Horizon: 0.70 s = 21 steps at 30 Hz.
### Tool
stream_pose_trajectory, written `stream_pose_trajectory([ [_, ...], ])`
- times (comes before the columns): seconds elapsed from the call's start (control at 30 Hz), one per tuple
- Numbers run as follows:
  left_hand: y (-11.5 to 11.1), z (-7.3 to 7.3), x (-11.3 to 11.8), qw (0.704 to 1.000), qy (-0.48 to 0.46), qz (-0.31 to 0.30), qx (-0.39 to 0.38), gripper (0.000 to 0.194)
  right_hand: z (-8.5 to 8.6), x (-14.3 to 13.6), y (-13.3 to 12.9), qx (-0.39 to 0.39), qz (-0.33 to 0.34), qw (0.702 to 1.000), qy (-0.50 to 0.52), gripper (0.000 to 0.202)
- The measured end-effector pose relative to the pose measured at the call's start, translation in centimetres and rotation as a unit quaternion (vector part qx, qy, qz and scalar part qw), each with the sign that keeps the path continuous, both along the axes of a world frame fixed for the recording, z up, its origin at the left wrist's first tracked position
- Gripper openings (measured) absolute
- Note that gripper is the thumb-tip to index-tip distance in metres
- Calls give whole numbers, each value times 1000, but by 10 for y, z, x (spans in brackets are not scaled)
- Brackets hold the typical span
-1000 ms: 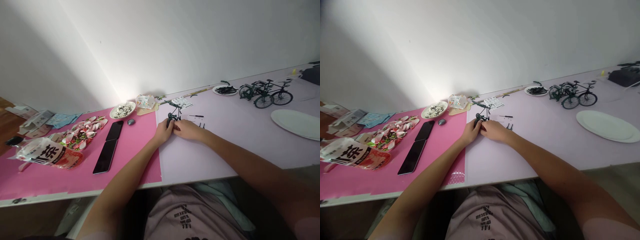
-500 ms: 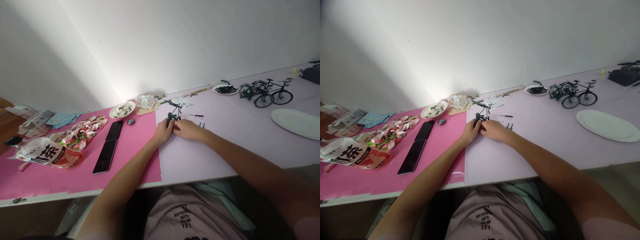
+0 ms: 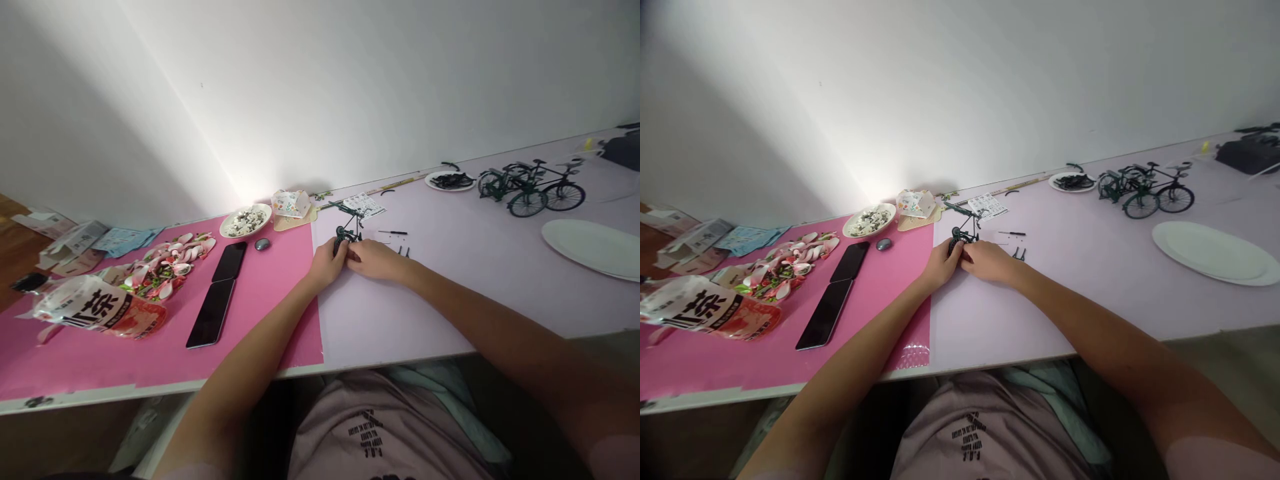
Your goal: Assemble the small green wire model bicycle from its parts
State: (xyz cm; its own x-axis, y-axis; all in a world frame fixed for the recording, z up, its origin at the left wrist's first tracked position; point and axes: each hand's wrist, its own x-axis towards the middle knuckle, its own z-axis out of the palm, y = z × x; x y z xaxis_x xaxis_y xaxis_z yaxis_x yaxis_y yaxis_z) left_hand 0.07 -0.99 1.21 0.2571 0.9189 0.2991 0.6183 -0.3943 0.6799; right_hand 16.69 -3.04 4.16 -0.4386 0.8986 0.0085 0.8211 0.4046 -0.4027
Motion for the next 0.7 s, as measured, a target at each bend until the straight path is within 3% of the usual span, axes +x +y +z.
stream_pose_trajectory([
  [0.7, -1, 2, 0, 1000, -5, -6, -7, 31, 0, -1, 0, 3, -5, 1000, 6, 20],
])
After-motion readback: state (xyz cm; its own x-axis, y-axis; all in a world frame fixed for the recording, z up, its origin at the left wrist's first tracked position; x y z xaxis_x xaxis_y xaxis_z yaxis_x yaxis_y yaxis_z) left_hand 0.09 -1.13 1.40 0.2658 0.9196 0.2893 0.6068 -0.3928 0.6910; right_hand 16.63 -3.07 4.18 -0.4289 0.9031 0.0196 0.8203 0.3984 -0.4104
